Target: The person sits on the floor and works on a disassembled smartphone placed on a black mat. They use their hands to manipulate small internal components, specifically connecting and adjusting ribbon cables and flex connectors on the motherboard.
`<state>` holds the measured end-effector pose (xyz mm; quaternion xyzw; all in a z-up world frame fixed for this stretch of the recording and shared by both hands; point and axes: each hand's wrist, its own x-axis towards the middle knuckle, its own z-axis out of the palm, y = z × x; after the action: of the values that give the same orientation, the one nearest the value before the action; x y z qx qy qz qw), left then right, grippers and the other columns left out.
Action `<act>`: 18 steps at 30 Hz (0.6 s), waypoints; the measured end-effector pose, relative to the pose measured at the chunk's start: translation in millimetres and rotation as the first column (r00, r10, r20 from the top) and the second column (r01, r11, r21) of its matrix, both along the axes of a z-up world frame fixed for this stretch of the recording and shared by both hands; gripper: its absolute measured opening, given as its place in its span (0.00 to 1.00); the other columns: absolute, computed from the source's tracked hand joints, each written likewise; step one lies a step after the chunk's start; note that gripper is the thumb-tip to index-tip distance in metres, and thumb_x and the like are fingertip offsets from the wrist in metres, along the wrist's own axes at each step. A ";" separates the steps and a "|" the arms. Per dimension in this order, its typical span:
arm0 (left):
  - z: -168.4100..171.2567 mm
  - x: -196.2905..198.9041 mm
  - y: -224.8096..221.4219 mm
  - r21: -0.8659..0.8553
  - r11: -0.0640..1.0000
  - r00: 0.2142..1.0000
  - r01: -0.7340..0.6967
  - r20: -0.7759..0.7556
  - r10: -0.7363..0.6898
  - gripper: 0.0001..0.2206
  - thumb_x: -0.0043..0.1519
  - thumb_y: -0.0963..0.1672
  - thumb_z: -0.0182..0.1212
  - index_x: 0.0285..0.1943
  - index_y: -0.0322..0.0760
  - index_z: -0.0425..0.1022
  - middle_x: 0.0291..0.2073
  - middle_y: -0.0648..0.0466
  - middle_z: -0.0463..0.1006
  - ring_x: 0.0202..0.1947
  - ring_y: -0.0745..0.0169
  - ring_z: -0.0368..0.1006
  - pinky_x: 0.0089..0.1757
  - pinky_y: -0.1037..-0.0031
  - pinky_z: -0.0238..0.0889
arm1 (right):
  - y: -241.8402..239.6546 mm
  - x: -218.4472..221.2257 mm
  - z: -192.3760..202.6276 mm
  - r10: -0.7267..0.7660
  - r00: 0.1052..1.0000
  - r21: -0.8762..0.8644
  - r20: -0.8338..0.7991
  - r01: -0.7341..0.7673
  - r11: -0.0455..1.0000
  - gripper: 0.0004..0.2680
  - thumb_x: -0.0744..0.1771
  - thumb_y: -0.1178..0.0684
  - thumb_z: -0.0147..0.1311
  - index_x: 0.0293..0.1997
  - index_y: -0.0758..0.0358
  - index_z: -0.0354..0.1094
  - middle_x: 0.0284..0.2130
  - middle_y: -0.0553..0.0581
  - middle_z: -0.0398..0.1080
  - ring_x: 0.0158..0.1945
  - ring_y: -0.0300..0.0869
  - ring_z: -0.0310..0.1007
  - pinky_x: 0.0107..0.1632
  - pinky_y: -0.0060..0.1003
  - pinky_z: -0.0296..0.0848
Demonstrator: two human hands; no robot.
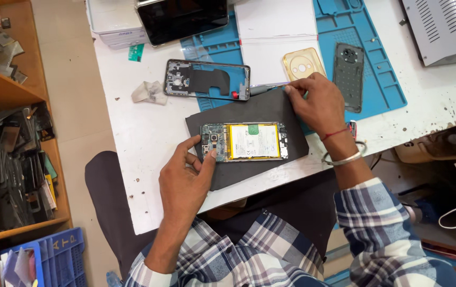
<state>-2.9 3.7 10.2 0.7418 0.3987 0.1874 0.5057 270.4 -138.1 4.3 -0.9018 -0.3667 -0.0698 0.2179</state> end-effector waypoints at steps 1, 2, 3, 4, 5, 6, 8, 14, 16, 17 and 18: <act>-0.7 0.0 -0.1 0.002 1.000 1.000 0.003 0.006 -0.003 0.21 0.58 0.47 0.68 0.59 0.36 0.77 0.18 0.57 0.75 0.17 0.73 0.70 0.23 0.77 0.63 | 2.4 1.8 -3.0 -0.026 1.000 -0.020 0.007 0.026 0.999 0.08 0.66 0.46 0.62 0.38 0.58 0.82 0.28 0.58 0.72 0.32 0.51 0.74 0.34 0.47 0.70; -1.5 -0.6 0.0 0.002 1.000 1.000 0.003 0.009 -0.003 0.21 0.58 0.47 0.68 0.59 0.36 0.78 0.17 0.57 0.75 0.17 0.73 0.69 0.24 0.77 0.63 | 5.4 3.6 -5.7 -0.049 0.999 -0.041 0.012 0.050 0.998 0.09 0.66 0.44 0.63 0.37 0.58 0.82 0.27 0.58 0.73 0.32 0.51 0.74 0.34 0.47 0.70; -2.5 -0.9 0.3 0.002 1.000 1.000 0.002 0.013 -0.002 0.21 0.58 0.47 0.68 0.59 0.36 0.78 0.17 0.57 0.75 0.17 0.73 0.69 0.24 0.77 0.62 | 7.4 7.7 -6.4 -0.057 0.998 -0.040 -0.029 0.056 0.998 0.10 0.66 0.44 0.63 0.37 0.59 0.82 0.27 0.59 0.74 0.31 0.51 0.75 0.34 0.45 0.71; -3.4 -1.2 0.6 0.012 1.000 1.000 0.001 0.013 -0.002 0.20 0.58 0.46 0.68 0.59 0.36 0.78 0.17 0.57 0.75 0.17 0.73 0.69 0.24 0.77 0.63 | 8.9 12.3 -6.7 -0.065 0.995 -0.038 -0.073 0.063 0.997 0.10 0.66 0.44 0.63 0.37 0.60 0.82 0.27 0.59 0.75 0.30 0.50 0.76 0.35 0.43 0.72; -4.3 -0.8 0.7 0.021 1.000 1.000 0.001 0.012 -0.001 0.20 0.58 0.46 0.68 0.59 0.36 0.78 0.17 0.58 0.75 0.18 0.73 0.70 0.24 0.77 0.63 | 10.9 16.2 -7.6 -0.074 0.990 -0.037 -0.117 0.070 0.997 0.10 0.65 0.44 0.63 0.38 0.60 0.81 0.27 0.59 0.77 0.30 0.49 0.77 0.36 0.42 0.73; -4.8 -0.5 0.9 0.030 1.000 1.000 0.005 0.014 -0.006 0.20 0.59 0.46 0.68 0.59 0.35 0.78 0.17 0.58 0.75 0.18 0.74 0.70 0.25 0.77 0.63 | 12.1 19.2 -8.8 -0.087 0.984 -0.042 -0.156 0.081 0.996 0.11 0.65 0.44 0.64 0.37 0.61 0.81 0.26 0.58 0.77 0.29 0.47 0.77 0.35 0.40 0.73; -4.7 -1.4 0.7 0.015 1.000 1.000 0.002 0.022 -0.003 0.20 0.58 0.46 0.68 0.59 0.36 0.78 0.17 0.58 0.74 0.17 0.73 0.69 0.24 0.77 0.63 | 13.1 24.6 -10.2 -0.116 0.966 -0.052 -0.232 0.107 0.993 0.11 0.64 0.45 0.65 0.36 0.63 0.81 0.25 0.58 0.78 0.27 0.44 0.77 0.34 0.37 0.73; -3.0 -2.1 0.7 0.004 1.000 1.000 0.005 0.029 -0.006 0.20 0.58 0.47 0.68 0.59 0.36 0.78 0.18 0.58 0.75 0.17 0.73 0.69 0.24 0.77 0.63 | -3.0 25.7 -10.0 -0.027 0.926 0.263 -0.376 0.135 0.955 0.06 0.66 0.53 0.63 0.36 0.67 0.79 0.24 0.51 0.75 0.26 0.31 0.70 0.30 0.25 0.68; -1.6 -2.7 0.4 -0.002 1.000 1.000 0.008 0.029 -0.008 0.20 0.59 0.47 0.68 0.59 0.36 0.78 0.18 0.58 0.75 0.17 0.73 0.69 0.24 0.77 0.62 | -14.4 18.2 -6.6 -0.005 0.876 0.409 -0.482 0.230 0.883 0.06 0.67 0.54 0.64 0.37 0.66 0.78 0.24 0.48 0.72 0.25 0.30 0.66 0.29 0.25 0.63; -0.6 -2.9 1.0 -0.003 1.000 1.000 0.010 0.030 -0.010 0.20 0.59 0.46 0.68 0.59 0.36 0.77 0.18 0.57 0.75 0.17 0.73 0.69 0.23 0.77 0.62 | -19.6 13.2 -4.2 0.013 0.847 0.472 -0.531 0.283 0.835 0.06 0.67 0.54 0.64 0.37 0.66 0.78 0.24 0.47 0.71 0.25 0.29 0.63 0.28 0.24 0.61; 0.8 -2.3 1.8 -0.003 1.000 0.999 0.018 0.032 -0.018 0.20 0.59 0.46 0.68 0.60 0.36 0.77 0.19 0.57 0.75 0.17 0.73 0.69 0.23 0.78 0.62 | -24.0 7.7 -1.1 0.064 0.810 0.527 -0.583 0.316 0.789 0.06 0.67 0.54 0.64 0.37 0.66 0.77 0.23 0.47 0.69 0.24 0.29 0.62 0.28 0.24 0.59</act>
<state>-5.2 5.5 11.0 0.7414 0.3843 0.1937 0.5149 278.1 -162.1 3.2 -0.7864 -0.1780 0.0763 0.5866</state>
